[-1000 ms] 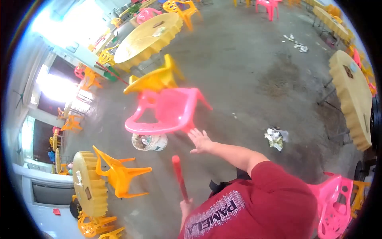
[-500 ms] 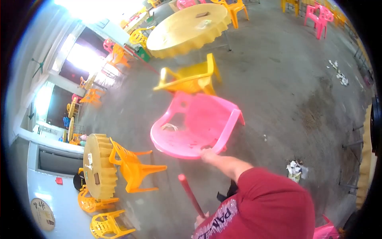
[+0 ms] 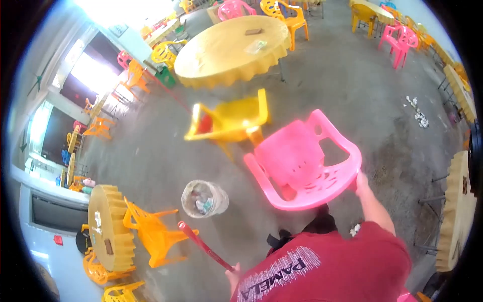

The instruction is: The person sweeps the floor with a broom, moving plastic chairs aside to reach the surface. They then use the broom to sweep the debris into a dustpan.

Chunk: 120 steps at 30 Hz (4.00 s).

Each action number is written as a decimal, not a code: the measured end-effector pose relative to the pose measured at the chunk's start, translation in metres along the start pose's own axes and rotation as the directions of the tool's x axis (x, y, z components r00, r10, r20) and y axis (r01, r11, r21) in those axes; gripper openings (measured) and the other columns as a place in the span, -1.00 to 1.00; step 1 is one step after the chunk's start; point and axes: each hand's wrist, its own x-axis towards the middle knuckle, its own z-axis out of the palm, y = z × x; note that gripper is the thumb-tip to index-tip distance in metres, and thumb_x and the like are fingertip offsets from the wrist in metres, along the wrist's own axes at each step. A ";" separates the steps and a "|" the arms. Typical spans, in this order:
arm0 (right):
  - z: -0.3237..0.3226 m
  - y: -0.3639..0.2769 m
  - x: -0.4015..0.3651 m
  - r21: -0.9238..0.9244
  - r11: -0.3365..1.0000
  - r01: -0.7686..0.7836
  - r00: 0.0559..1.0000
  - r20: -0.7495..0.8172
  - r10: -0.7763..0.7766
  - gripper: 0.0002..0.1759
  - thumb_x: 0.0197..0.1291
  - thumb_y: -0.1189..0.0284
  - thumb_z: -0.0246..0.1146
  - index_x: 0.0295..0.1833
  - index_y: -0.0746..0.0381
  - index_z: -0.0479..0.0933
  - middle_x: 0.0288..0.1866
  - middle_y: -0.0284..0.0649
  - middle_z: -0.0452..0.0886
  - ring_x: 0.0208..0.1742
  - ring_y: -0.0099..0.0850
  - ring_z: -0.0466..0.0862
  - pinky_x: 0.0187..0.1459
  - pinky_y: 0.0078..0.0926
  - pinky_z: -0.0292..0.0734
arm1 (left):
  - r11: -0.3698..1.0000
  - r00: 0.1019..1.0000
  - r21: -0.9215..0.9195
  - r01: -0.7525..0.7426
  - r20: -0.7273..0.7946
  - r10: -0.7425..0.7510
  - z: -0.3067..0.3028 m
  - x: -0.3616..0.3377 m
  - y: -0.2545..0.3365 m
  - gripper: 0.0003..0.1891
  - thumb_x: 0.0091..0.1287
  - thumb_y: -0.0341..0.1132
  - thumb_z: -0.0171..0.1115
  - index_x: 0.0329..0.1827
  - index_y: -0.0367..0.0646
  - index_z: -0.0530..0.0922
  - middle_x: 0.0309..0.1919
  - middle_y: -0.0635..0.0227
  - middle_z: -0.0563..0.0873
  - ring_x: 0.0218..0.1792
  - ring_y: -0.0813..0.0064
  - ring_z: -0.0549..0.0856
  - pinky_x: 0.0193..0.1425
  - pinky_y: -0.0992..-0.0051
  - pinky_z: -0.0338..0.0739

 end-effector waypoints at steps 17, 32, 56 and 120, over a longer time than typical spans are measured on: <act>-0.028 -0.133 0.145 0.142 0.928 0.344 0.934 -0.150 -0.324 -0.55 -0.04 0.74 0.22 0.07 0.36 0.49 -0.10 -0.21 0.59 -0.13 -0.35 0.61 -0.13 -0.34 0.57 | 0.935 0.990 0.353 -0.028 0.136 -0.022 0.208 -0.008 0.280 -0.67 0.10 -0.12 0.38 -0.38 -0.28 0.68 -0.47 0.02 0.72 -0.32 0.20 0.77 -0.18 0.27 0.56; 0.013 -0.315 0.358 -0.315 0.869 0.383 0.813 -0.331 -0.478 -0.69 -0.01 0.49 0.25 -0.16 0.48 0.58 -0.24 -0.05 0.64 -0.21 -0.24 0.65 -0.17 -0.27 0.57 | 0.957 0.964 0.259 0.132 0.191 -0.185 0.265 0.105 0.333 -0.63 0.10 -0.11 0.33 -0.13 -0.16 0.71 -0.29 0.01 0.75 -0.14 0.12 0.75 -0.05 0.25 0.61; 0.546 -0.116 0.348 0.522 -0.505 0.687 -0.229 0.816 0.531 -0.80 0.12 0.38 0.17 -0.12 0.11 0.56 -0.09 -0.19 0.60 0.08 -0.23 0.56 0.10 -0.10 0.40 | 0.827 0.819 -0.335 0.451 -0.213 -0.533 0.307 0.051 0.364 -0.68 0.19 -0.20 0.32 -0.55 -0.30 0.56 -0.69 0.26 0.58 -0.59 0.43 0.62 -0.45 0.25 0.45; 0.995 -0.360 -0.465 0.743 0.668 -0.045 -0.778 0.393 -0.490 -0.64 0.30 0.34 0.16 -0.53 0.11 0.22 -0.72 -0.37 0.19 -0.69 -0.55 0.26 -0.62 -0.61 0.14 | 0.608 0.315 -0.698 0.378 -0.520 -0.794 0.018 0.174 0.326 -0.68 0.21 -0.06 0.20 -0.20 -0.12 0.70 -0.35 0.00 0.72 -0.25 -0.01 0.71 -0.13 0.13 0.57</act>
